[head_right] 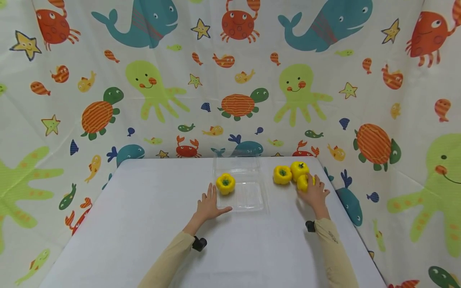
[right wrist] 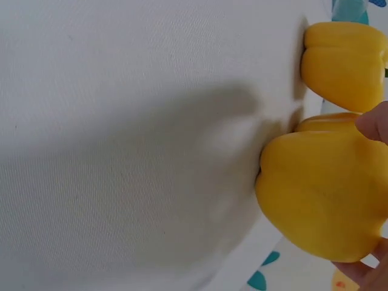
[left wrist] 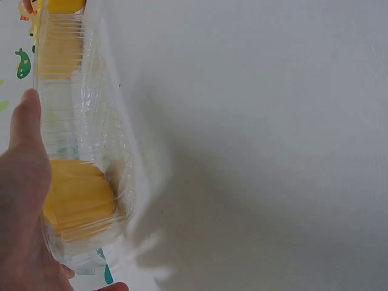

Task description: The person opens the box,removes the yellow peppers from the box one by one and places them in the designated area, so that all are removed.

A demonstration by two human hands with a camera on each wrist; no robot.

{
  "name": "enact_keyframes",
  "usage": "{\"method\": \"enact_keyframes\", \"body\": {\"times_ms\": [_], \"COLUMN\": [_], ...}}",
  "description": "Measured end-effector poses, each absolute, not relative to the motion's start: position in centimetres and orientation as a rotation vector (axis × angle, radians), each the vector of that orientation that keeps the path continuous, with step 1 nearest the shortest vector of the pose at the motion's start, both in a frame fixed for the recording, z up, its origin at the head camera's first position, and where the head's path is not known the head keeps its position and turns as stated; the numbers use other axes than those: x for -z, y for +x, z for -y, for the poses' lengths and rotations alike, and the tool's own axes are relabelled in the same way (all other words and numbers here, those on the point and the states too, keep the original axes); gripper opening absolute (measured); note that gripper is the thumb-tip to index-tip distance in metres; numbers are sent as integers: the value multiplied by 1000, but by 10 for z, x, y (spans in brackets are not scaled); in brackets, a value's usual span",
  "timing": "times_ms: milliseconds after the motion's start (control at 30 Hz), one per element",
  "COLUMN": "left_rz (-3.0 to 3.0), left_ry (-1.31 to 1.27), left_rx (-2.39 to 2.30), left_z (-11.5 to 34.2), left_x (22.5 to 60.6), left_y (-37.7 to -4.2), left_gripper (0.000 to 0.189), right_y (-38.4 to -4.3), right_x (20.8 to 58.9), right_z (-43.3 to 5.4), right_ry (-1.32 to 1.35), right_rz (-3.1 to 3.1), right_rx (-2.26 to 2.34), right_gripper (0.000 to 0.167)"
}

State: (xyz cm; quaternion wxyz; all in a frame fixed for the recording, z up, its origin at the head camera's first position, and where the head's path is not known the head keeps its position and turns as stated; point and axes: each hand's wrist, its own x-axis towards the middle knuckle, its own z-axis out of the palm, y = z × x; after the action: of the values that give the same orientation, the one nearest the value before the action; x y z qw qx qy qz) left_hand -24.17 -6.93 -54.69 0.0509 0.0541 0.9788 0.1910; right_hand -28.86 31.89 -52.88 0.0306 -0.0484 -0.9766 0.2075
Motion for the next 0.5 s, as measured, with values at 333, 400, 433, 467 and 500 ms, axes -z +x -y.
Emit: {"method": "enact_keyframes", "body": {"times_ms": [333, 400, 433, 467, 500], "left_rz": [-2979, -2982, -2982, -2983, -2985], "left_ry": [161, 161, 159, 158, 157], "left_rx": [-567, -552, -547, -544, -541], "left_z": [68, 68, 69, 69, 69], "left_x": [546, 545, 545, 546, 546], "left_y": [-241, -241, -241, -241, -241], "left_gripper": [112, 112, 112, 112, 112], "right_y": [-287, -285, -285, -283, -282], "right_x": [523, 523, 523, 522, 522], "right_z": [-321, -320, -320, -319, -319], "right_ry": [-139, -129, -124, -116, -109], "right_rz": [3004, 2987, 2976, 2960, 2944], "right_rx": [-655, -657, -659, -665, -670], "right_gripper": [75, 74, 74, 73, 73]}}
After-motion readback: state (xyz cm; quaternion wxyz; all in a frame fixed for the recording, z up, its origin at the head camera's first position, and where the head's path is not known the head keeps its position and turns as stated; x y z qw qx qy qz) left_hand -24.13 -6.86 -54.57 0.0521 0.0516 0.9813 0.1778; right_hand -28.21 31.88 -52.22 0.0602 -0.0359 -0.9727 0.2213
